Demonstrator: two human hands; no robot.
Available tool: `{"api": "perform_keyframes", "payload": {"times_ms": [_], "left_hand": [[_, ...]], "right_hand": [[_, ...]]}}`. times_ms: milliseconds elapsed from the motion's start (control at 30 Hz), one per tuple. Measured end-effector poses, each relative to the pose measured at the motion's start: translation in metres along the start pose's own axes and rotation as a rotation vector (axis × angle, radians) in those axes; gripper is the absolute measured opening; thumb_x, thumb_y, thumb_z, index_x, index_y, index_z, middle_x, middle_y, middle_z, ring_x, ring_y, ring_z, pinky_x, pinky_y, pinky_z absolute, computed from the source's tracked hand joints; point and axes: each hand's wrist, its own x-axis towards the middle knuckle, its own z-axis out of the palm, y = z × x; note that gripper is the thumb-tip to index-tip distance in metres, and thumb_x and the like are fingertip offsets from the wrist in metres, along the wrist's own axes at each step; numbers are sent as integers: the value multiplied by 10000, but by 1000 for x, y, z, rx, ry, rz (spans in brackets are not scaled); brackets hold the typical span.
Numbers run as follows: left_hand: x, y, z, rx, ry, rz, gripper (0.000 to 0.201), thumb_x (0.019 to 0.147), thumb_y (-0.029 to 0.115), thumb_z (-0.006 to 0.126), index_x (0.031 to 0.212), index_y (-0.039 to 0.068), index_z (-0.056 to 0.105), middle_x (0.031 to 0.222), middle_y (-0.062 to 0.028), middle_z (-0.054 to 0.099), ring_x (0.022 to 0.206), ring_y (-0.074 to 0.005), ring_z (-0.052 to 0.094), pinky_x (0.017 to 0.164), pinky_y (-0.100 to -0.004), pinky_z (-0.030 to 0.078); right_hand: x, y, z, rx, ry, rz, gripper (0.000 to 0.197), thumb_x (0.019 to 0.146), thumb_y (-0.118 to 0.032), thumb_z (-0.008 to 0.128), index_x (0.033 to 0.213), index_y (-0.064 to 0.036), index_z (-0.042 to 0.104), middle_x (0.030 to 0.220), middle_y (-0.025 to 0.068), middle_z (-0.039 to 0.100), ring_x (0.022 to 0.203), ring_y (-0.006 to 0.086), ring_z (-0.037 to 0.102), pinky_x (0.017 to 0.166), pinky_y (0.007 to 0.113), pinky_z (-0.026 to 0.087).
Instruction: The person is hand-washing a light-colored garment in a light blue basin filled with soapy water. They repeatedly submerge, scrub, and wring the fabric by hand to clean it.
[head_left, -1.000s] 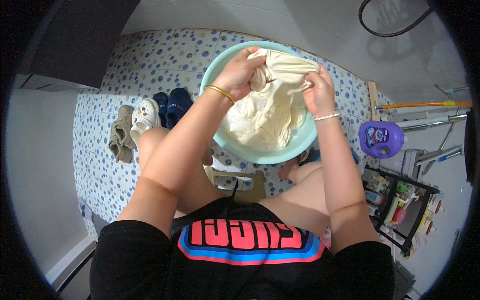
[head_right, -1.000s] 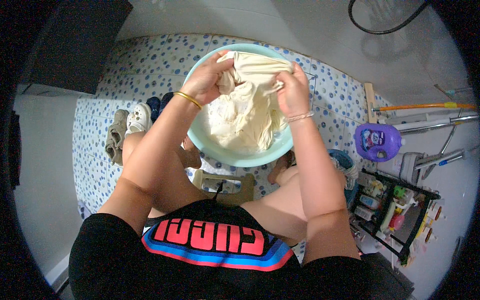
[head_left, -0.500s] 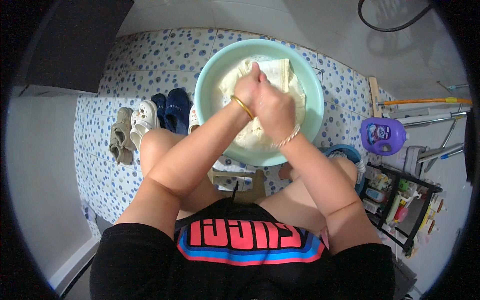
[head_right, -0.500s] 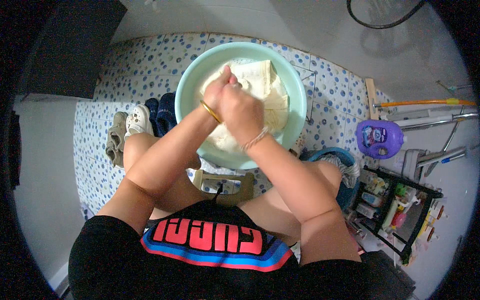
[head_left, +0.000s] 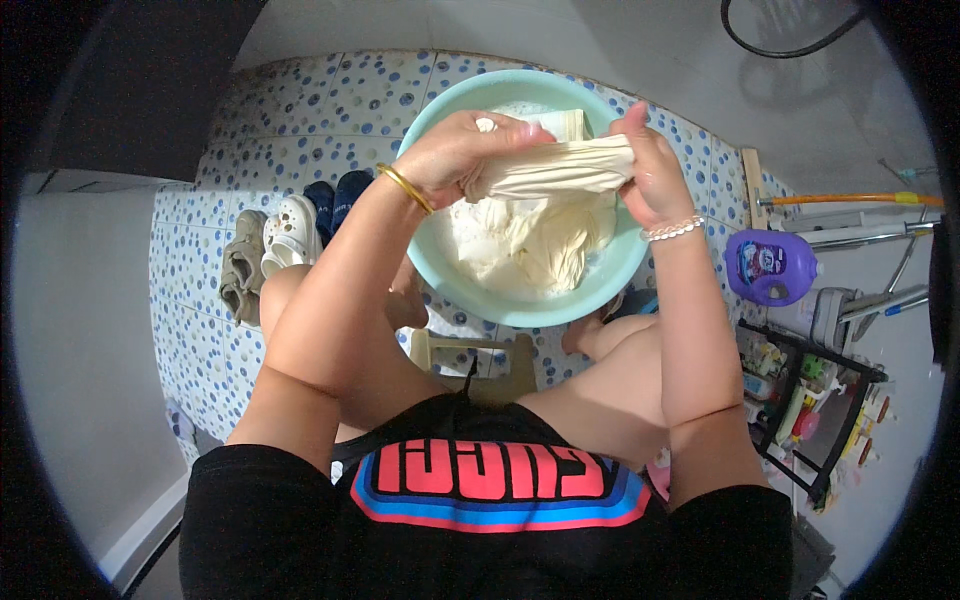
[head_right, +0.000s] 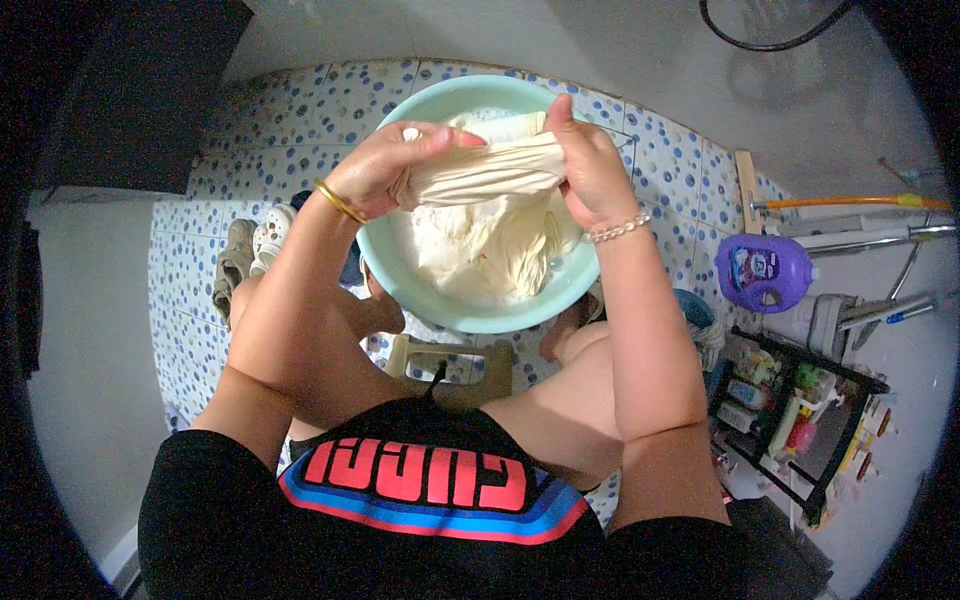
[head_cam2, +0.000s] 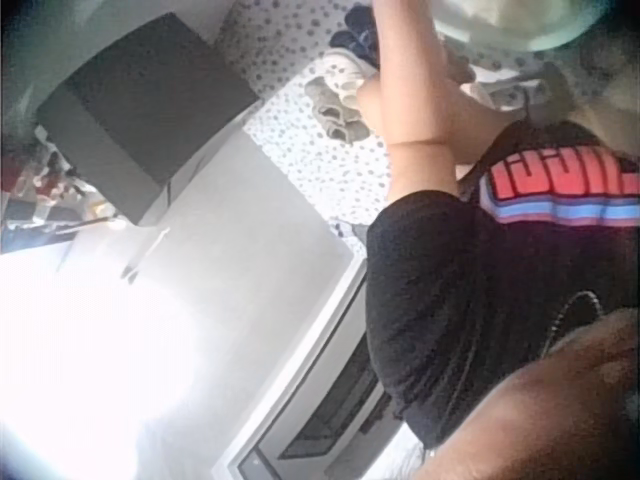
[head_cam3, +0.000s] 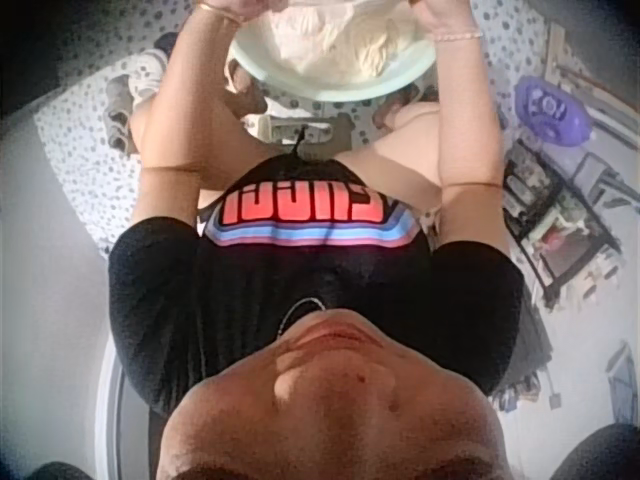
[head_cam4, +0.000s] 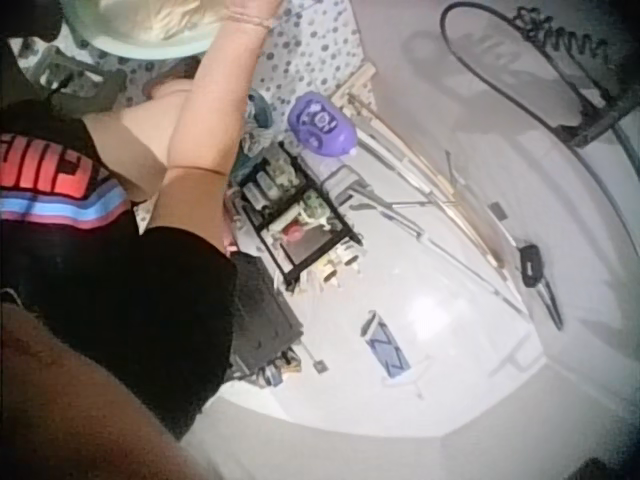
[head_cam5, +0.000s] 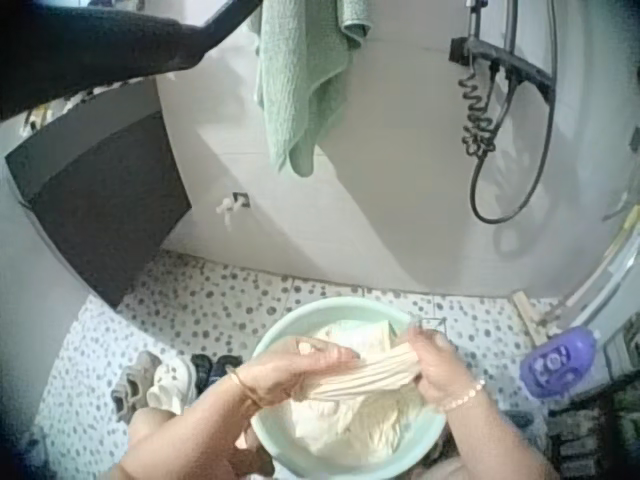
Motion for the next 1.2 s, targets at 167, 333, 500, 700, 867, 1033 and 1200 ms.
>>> {"api": "perform_keyframes", "payload": {"times_ms": [167,333,500,700,867,1033,1200], "left_hand": [[-5,4,-22,31,-49,20,154,748,171,620,780,27,575,768,-82,593,661,-119,582,612,-236,489],[4,-6,-33,-123,169,28,144,770,147,588,834,20,567,778,-78,593,672,-150,585,620,-268,495],[40,-84,-58,1168,536,131,390,729,270,607,1060,88,511,899,-176,567,812,-265,561,728,-418,455],[42,-127,-47,1776,239,-17,784,676,296,626,1322,172,199,1344,-167,202,1258,-389,11,1013,-485,39],[69,-140,-37,1740,287,-346,637,770,150,485,1322,149,168,1308,-192,266,1180,-381,292,896,-463,351],[91,-146,-50,1542,378,-337,395,809,186,402,1186,76,366,1001,-192,551,898,-321,557,770,-394,443],[92,-118,-50,1112,421,-238,416,768,251,556,1070,-26,484,944,-188,573,842,-280,572,758,-346,445]], "right_hand": [[14,5,-46,161,-527,85,436,753,-485,523,651,-62,541,584,-14,479,557,33,433,488,179,347],[19,18,-48,-631,-536,164,304,694,-314,656,694,-26,560,635,13,537,576,66,477,533,207,398],[42,100,-29,-1216,-43,19,305,706,-258,611,927,-50,573,1087,123,465,995,240,445,814,402,356],[13,172,6,-1759,-136,-70,433,747,-207,527,1157,-80,474,1394,100,-22,1284,281,-20,970,564,-10],[29,151,14,-1979,-515,303,431,740,-182,521,1139,-21,486,1373,150,113,1280,282,53,995,516,-16],[49,169,1,-1820,-445,186,319,737,-151,526,1023,-12,553,1131,167,492,1119,247,415,993,415,202],[61,162,-19,-1446,-295,160,280,713,-165,552,937,2,570,908,211,569,873,328,548,782,375,428]]}}
